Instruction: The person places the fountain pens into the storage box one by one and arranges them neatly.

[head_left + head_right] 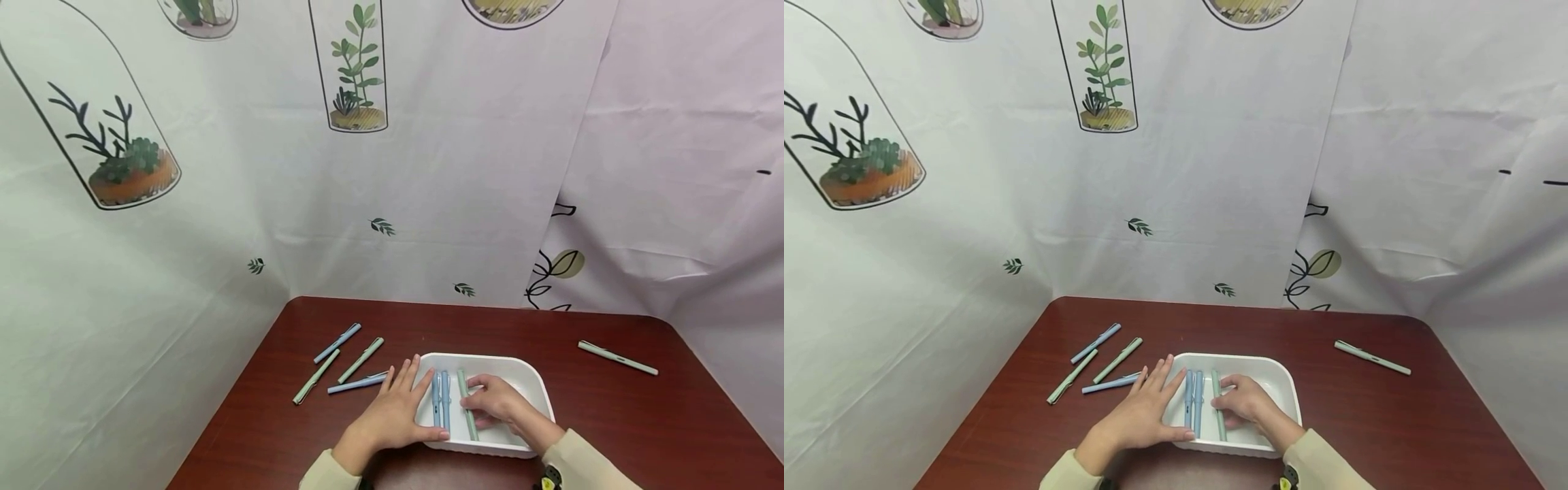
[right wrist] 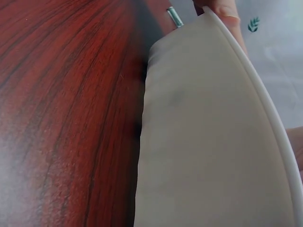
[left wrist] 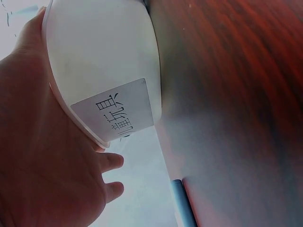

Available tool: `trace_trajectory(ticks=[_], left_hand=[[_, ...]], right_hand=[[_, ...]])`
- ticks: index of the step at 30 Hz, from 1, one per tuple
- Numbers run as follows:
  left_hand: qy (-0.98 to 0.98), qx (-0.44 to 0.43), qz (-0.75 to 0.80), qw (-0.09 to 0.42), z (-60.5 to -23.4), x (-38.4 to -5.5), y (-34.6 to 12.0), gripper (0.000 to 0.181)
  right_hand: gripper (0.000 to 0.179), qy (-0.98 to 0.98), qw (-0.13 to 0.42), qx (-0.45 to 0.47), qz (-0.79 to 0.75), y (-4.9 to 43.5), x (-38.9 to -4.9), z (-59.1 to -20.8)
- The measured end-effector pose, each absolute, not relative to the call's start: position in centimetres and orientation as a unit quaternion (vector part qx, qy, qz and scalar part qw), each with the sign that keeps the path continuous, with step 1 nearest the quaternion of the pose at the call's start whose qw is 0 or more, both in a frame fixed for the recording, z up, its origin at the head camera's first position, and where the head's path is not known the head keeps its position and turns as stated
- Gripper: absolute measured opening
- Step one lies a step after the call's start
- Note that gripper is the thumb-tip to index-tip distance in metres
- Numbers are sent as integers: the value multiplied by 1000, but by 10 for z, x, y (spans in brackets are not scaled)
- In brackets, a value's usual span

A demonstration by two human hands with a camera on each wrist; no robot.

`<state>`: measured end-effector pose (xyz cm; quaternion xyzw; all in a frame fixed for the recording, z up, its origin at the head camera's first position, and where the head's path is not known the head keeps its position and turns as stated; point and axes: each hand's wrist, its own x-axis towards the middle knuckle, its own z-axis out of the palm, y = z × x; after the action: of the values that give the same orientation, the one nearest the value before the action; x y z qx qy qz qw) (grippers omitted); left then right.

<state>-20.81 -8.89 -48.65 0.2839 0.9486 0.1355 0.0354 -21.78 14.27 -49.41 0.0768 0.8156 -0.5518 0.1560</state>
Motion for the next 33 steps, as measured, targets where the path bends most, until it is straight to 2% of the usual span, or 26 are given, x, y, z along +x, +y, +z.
trace_trajectory(ticks=[33], left_hand=[[950,280,134,30,-487,-206,-87,106]], right_hand=[[32,843,146,48,-515,120,-215,-490]])
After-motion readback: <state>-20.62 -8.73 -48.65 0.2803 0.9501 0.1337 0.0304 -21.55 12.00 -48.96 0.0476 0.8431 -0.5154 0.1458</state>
